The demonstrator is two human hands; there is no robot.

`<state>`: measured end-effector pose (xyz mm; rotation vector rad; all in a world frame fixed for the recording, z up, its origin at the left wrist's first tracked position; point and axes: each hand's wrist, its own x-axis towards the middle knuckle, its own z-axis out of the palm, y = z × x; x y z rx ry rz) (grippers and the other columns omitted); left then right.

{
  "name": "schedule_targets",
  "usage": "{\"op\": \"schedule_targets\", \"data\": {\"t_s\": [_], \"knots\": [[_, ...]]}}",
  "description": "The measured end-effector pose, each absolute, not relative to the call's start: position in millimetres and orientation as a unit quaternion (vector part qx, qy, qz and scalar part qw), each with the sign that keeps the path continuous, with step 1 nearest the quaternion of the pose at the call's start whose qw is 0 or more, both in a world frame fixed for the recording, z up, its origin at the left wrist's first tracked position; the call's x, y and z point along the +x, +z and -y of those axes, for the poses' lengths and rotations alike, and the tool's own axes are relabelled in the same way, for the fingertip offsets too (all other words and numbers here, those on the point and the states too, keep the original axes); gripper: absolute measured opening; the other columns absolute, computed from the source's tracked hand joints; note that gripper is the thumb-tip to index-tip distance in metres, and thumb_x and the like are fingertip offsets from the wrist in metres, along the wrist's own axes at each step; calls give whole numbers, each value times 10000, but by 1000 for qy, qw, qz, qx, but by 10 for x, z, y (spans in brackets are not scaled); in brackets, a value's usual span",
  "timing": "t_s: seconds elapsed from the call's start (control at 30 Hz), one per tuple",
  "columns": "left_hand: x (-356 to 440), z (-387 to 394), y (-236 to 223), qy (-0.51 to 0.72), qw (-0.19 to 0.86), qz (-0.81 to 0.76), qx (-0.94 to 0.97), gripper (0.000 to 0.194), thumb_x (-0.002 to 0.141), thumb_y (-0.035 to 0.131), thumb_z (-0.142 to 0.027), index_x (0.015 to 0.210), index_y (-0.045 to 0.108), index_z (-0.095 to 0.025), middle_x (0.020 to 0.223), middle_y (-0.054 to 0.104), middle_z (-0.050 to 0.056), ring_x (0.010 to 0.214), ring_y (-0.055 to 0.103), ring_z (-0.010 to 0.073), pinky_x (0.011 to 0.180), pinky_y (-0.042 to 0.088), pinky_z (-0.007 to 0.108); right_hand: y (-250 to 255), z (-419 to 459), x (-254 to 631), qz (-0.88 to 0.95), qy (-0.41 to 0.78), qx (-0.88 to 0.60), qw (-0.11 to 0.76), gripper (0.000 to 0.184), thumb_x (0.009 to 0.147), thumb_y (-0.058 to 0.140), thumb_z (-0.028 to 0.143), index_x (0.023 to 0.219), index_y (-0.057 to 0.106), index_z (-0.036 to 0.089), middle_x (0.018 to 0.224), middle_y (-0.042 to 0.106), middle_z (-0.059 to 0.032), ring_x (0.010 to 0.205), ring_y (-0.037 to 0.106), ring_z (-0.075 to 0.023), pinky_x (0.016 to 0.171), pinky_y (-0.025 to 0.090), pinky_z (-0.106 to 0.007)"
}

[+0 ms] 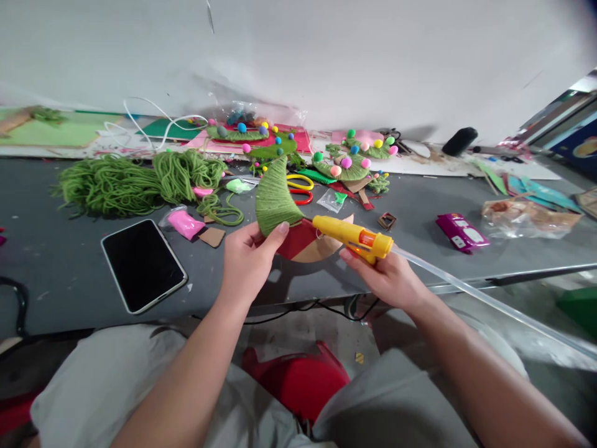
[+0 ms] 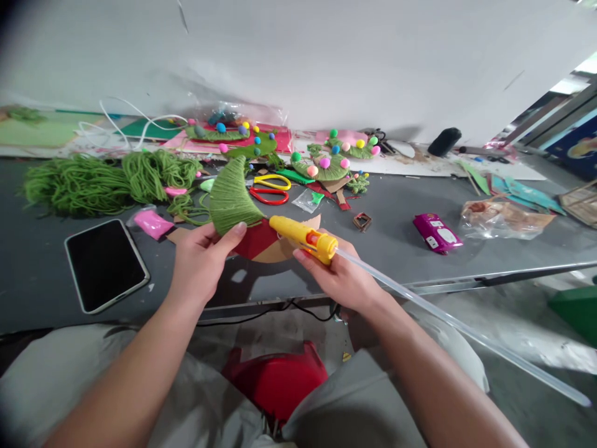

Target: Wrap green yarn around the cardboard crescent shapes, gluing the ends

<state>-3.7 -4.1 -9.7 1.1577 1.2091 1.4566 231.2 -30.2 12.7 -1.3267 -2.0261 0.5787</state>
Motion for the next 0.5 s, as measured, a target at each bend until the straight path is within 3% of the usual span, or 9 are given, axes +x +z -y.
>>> {"op": "schedule_targets", "data": {"t_s": [0.13,0.3,0.5], "knots": [[-38,45,-99,590,424,-490,480,252,788,800,-405,917,809,-190,856,757,34,776,653,184,742,513,293,141,179,2468,722,189,-572,340,349,952,564,514,994,708,198,746,647,-47,726,623,-220,625,502,-324],[-12,58,-89,589,436,-486,477,242,790,797,-397,926,809,-197,884,769,39,810,671,195,767,525,300,142,-107,2720,660,197,-637,345,457,900,581,617,820,663,174,622,537,-3,574,483,-140,533,402,-285],[-130,19,-59,597,435,-492,460,214,765,816,-398,902,813,-234,904,777,40,812,702,225,793,571,350,39,-341,2821,694,251,-621,262,500,830,625,667,742,641,175,582,488,14,547,424,-122,523,365,-279]]}}
